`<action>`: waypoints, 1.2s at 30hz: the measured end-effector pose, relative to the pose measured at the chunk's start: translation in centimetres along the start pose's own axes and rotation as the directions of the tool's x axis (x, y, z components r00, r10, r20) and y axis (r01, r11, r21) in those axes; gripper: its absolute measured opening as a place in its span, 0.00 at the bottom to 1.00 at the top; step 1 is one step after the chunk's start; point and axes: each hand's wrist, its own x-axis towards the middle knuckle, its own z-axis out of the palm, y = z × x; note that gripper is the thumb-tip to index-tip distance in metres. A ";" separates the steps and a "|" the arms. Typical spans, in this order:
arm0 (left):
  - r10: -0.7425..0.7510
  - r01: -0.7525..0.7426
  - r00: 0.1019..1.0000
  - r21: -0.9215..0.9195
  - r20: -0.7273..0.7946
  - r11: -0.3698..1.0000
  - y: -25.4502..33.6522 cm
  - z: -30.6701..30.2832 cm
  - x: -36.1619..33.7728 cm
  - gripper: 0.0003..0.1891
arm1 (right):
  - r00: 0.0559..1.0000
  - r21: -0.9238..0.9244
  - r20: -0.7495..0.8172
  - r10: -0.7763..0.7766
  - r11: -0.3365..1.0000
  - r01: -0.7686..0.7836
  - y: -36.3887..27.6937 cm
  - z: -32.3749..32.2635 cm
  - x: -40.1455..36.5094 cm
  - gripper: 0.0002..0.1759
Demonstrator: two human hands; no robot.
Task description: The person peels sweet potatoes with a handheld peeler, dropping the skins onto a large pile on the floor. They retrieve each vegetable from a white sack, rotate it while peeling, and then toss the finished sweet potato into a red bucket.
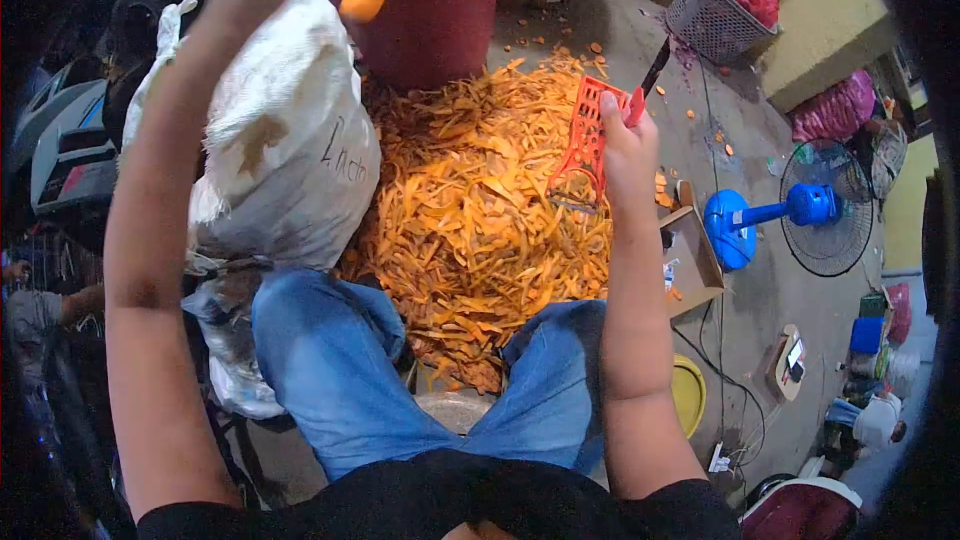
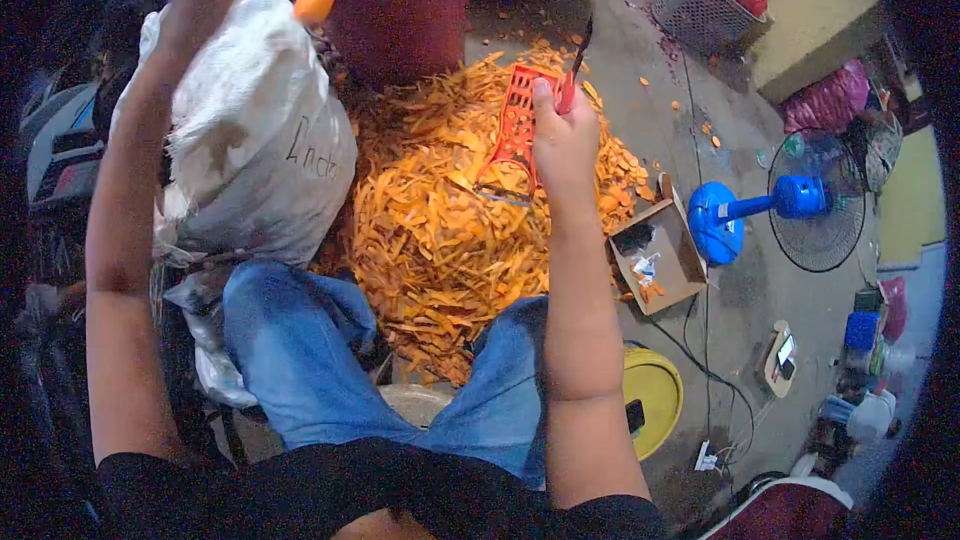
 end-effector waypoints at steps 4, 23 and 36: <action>-0.003 0.025 0.944 0.063 -0.331 0.998 -0.6 -3.8 -2.1 0.11 | 0.997 0.001 0.046 -0.063 0.998 0.063 1.2 0.0 0.3 0.12; -0.639 0.903 0.420 -0.368 0.645 0.222 -12.7 9.1 -21.4 0.16 | 0.993 -0.159 0.114 0.021 0.987 -0.003 2.3 1.2 -0.2 0.13; -0.640 0.865 0.436 -0.491 0.633 0.103 -13.5 4.4 -21.2 0.19 | 0.992 -0.235 0.119 -0.033 0.970 0.060 1.0 2.0 -0.9 0.15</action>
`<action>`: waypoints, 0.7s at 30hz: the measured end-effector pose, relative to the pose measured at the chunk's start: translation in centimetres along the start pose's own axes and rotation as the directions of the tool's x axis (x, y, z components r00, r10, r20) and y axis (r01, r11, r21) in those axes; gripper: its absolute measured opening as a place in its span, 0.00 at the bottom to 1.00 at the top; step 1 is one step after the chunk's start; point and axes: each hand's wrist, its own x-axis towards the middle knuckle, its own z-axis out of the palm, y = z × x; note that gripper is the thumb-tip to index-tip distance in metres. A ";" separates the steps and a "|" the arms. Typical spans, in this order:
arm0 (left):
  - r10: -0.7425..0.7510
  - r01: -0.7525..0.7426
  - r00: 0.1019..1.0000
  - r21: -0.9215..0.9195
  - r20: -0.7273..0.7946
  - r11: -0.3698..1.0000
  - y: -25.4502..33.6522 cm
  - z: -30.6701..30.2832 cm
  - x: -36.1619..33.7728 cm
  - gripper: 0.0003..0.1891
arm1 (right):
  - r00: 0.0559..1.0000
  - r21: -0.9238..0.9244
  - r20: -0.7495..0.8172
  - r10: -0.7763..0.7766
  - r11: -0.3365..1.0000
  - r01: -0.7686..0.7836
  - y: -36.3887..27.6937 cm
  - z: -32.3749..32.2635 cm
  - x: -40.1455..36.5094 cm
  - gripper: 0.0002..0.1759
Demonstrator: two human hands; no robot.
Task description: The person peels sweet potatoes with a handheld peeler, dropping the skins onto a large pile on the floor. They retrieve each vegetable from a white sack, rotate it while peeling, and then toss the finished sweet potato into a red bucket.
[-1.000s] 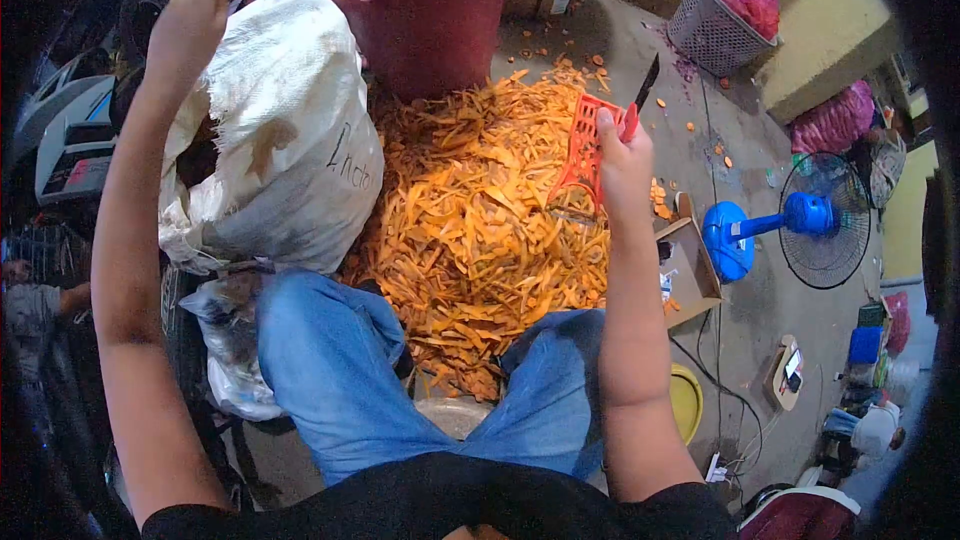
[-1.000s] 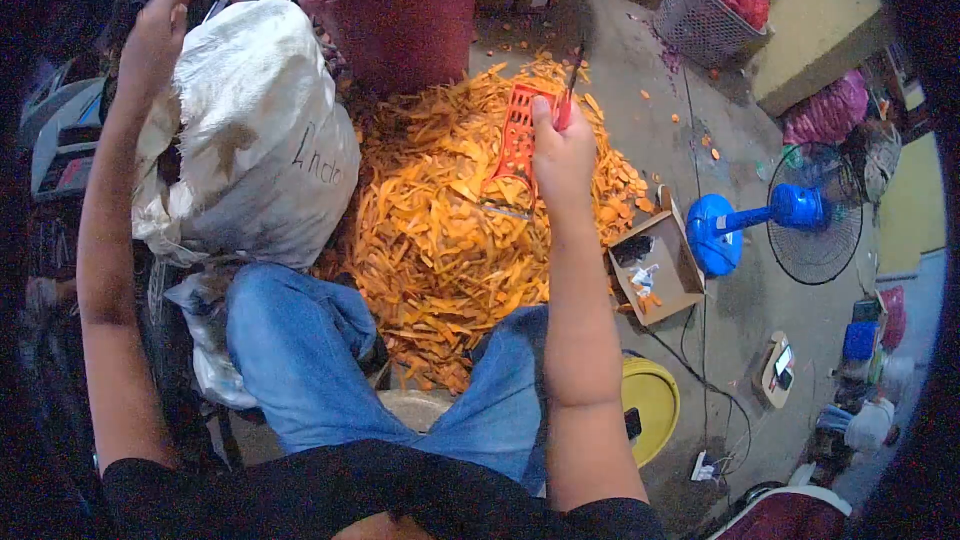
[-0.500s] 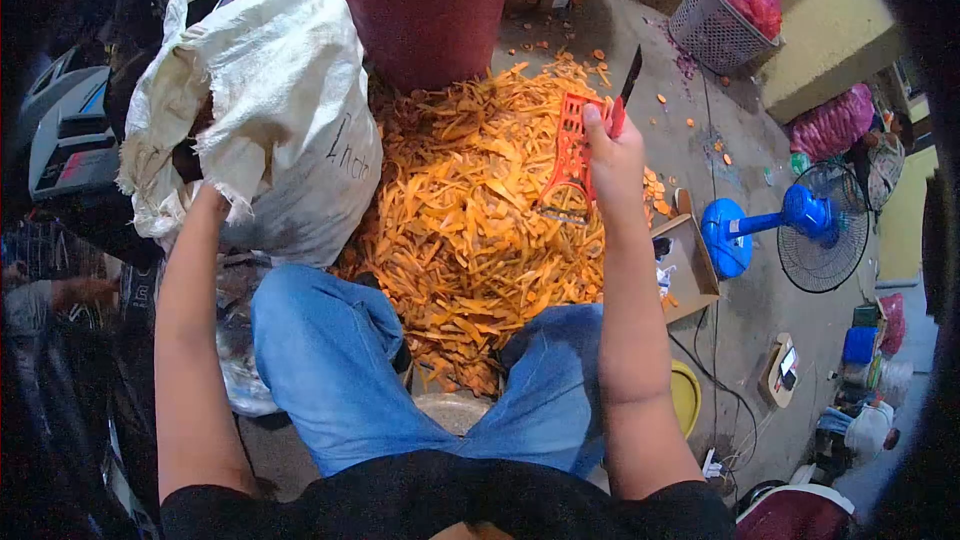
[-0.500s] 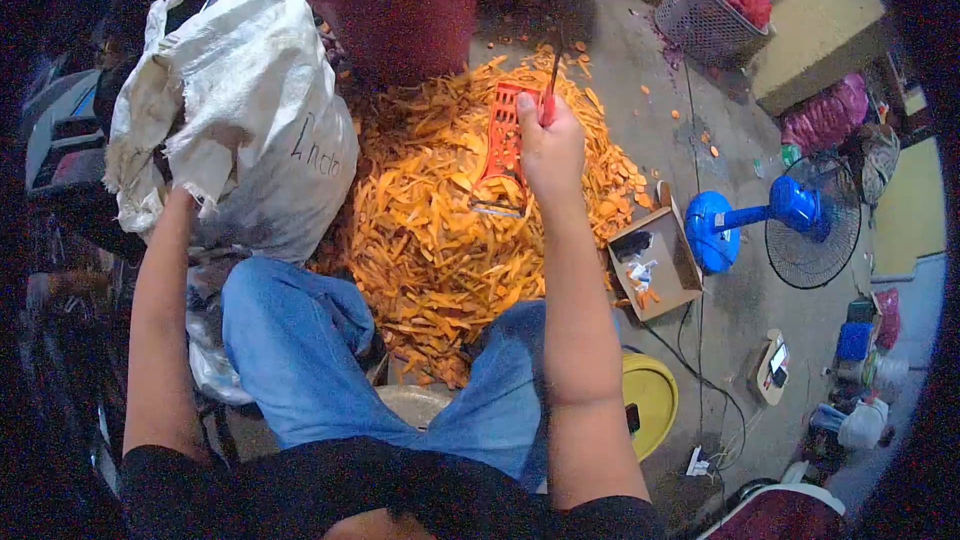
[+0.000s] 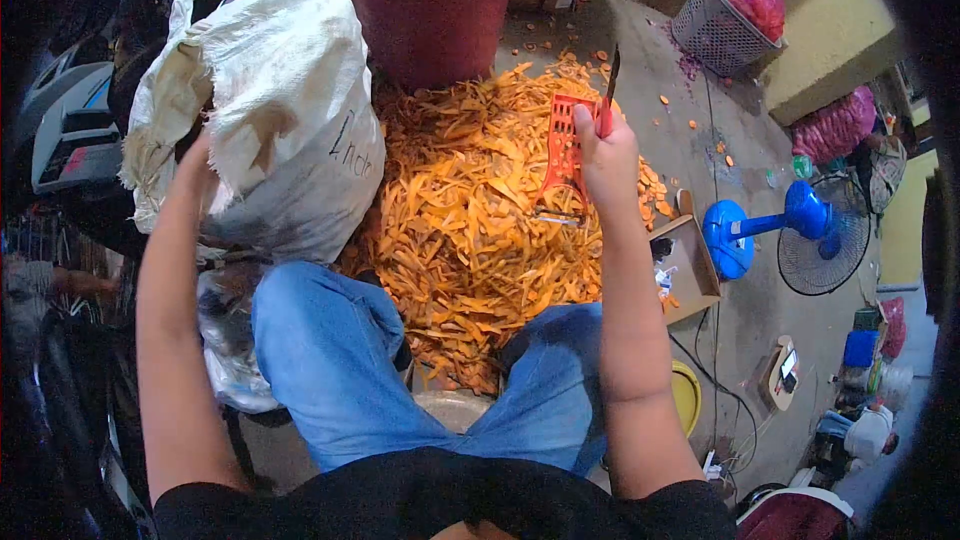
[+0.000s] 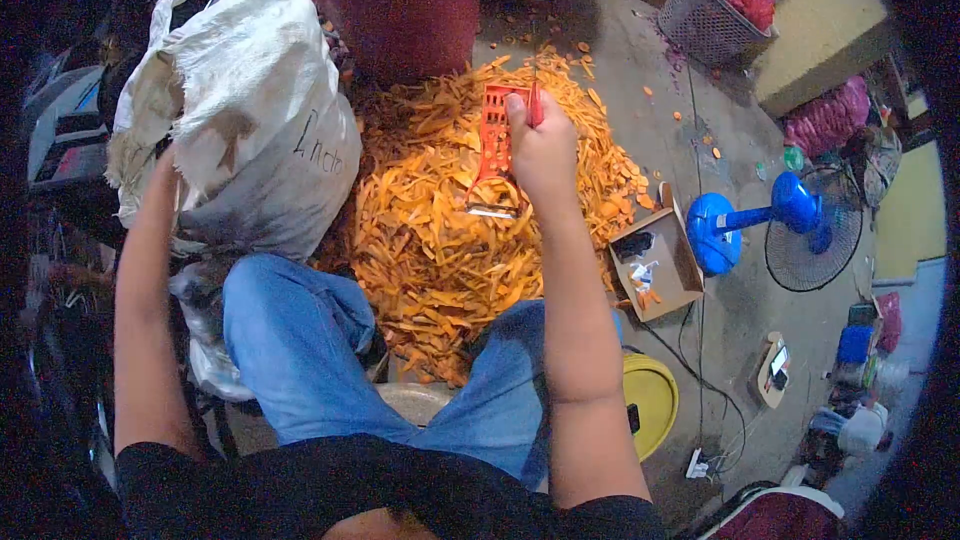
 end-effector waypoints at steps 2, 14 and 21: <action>0.131 -0.100 0.988 0.329 -0.076 0.939 0.4 -2.8 1.3 0.20 | 1.000 -0.015 -0.002 0.002 1.000 -0.002 -0.1 -0.4 0.0 0.14; 0.469 -0.406 0.876 -0.353 0.113 0.843 13.0 1.6 -14.3 0.30 | 0.998 0.001 0.051 -0.036 0.999 0.036 0.9 1.3 -0.7 0.13; 0.482 -0.156 0.861 -0.817 0.163 0.555 8.6 18.5 -13.5 0.23 | 0.925 0.457 0.245 0.290 0.807 -0.374 0.9 5.0 -3.3 0.07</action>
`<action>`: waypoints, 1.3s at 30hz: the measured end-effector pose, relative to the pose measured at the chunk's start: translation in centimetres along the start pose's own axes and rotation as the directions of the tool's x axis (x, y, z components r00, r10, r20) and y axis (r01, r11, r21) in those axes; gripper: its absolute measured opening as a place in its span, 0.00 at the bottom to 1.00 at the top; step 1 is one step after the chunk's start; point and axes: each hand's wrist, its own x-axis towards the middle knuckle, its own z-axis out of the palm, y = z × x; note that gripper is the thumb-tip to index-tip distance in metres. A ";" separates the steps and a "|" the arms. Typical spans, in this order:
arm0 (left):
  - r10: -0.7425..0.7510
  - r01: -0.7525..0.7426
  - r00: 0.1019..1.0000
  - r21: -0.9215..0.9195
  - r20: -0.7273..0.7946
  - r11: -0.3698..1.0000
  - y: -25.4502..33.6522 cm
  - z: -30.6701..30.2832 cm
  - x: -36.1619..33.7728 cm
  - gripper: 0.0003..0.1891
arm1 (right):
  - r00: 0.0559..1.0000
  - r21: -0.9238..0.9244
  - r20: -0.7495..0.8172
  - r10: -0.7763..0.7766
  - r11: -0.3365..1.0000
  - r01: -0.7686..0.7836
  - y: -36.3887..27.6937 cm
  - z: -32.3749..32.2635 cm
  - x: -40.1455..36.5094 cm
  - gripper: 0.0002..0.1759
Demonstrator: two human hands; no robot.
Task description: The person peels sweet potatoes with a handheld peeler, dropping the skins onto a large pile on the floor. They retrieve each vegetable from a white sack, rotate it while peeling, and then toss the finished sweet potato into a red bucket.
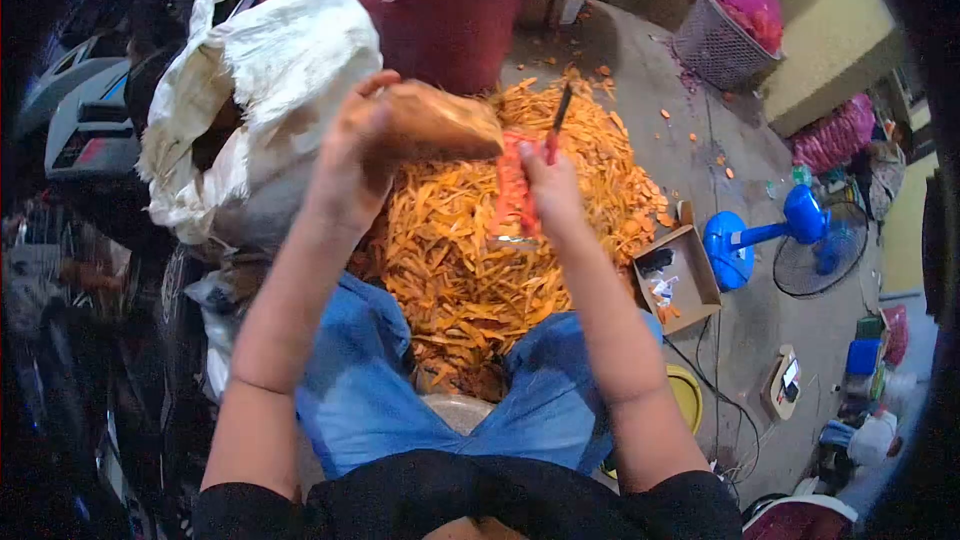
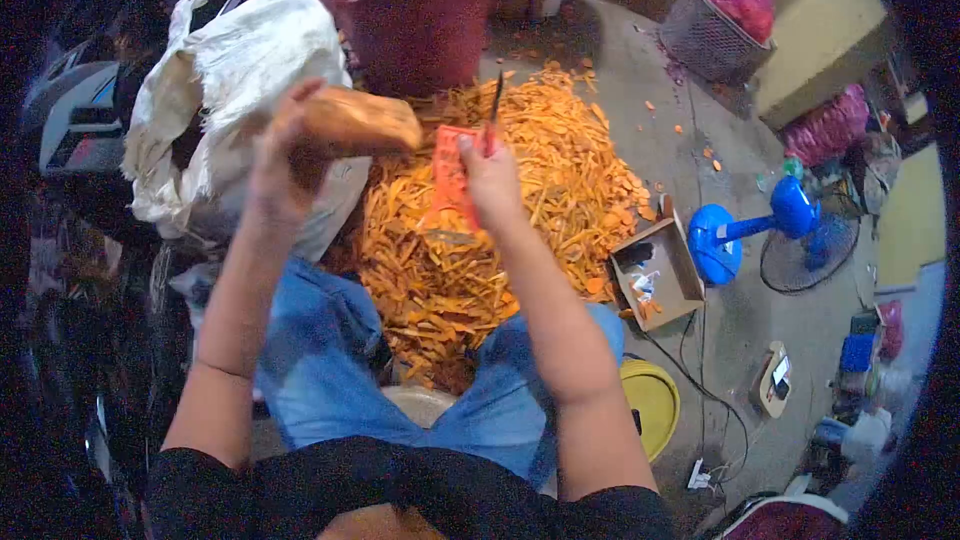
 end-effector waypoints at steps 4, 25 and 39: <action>0.105 -0.100 0.994 0.423 0.012 0.901 -7.3 -0.4 0.7 0.29 | 0.989 0.450 0.072 0.129 0.881 -0.148 1.0 0.7 -1.5 0.10; -0.637 0.641 0.761 -0.302 0.126 0.706 -11.9 -5.0 1.7 0.19 | 0.937 -0.554 -0.117 -0.330 0.804 0.214 2.7 -0.4 2.9 0.09; -0.731 0.721 0.665 -0.386 0.150 0.576 -11.7 -6.5 3.1 0.21 | 0.949 -0.885 0.061 -0.310 0.423 0.195 1.6 -1.4 2.8 0.08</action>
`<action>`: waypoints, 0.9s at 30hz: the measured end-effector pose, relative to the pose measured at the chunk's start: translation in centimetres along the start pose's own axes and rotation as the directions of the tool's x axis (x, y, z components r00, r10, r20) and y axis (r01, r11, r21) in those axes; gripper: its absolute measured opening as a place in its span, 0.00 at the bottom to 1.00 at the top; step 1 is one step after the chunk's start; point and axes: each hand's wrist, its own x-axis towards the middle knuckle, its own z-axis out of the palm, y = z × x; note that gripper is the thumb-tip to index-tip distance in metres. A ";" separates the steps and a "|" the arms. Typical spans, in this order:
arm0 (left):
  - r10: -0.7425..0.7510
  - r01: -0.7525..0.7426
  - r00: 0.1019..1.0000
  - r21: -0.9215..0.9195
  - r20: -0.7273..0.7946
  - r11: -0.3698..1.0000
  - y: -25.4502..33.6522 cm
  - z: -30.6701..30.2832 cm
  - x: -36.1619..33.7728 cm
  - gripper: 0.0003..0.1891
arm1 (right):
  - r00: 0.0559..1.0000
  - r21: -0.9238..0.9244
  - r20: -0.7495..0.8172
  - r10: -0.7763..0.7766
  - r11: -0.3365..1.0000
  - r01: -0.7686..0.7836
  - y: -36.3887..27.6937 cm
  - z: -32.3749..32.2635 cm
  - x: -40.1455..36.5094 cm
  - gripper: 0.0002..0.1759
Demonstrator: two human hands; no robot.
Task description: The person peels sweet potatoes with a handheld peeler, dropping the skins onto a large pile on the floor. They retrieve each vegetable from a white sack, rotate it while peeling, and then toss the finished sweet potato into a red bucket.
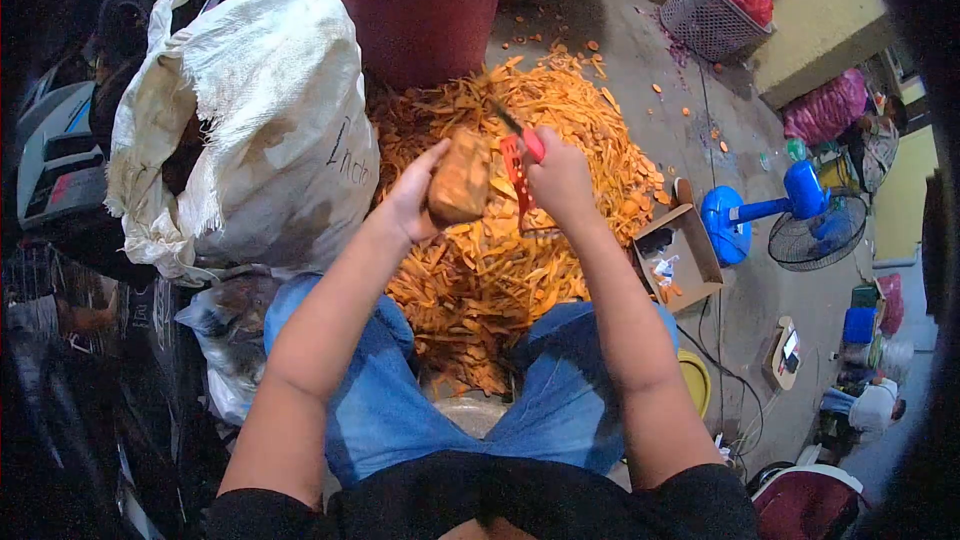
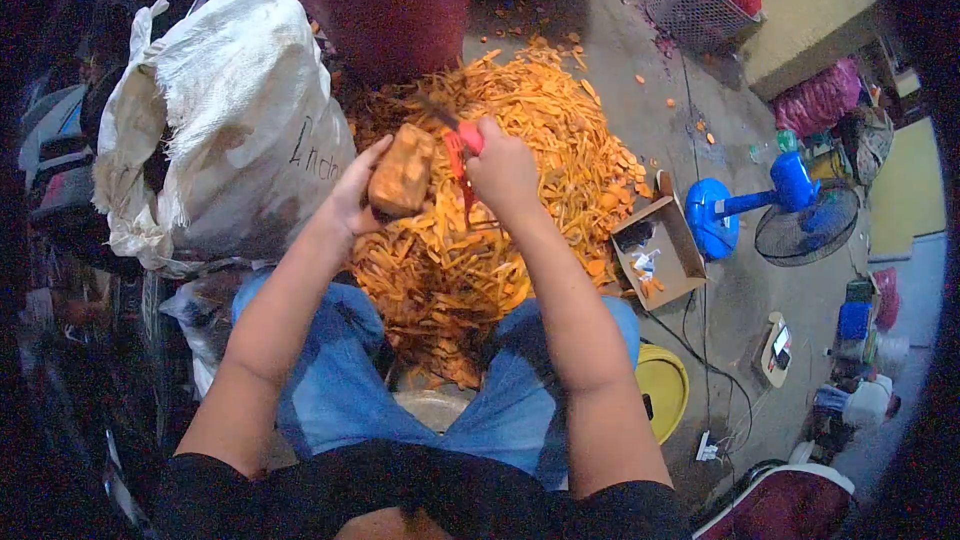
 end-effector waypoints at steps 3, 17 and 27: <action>0.089 -0.090 0.995 -0.019 -0.048 0.996 1.3 -0.5 0.7 0.22 | 0.961 -0.068 0.213 -0.176 0.978 0.195 -0.3 -0.3 -0.8 0.09; 0.181 -0.182 0.979 0.002 -0.093 0.983 1.2 -1.0 1.3 0.22 | 0.875 -0.217 0.402 -0.271 0.900 0.379 -1.9 0.8 -2.1 0.10; 0.239 -0.220 0.955 0.119 -0.178 0.968 -0.2 0.1 0.7 0.21 | 0.925 -0.268 0.268 -0.271 0.901 0.342 -0.8 2.2 -2.3 0.09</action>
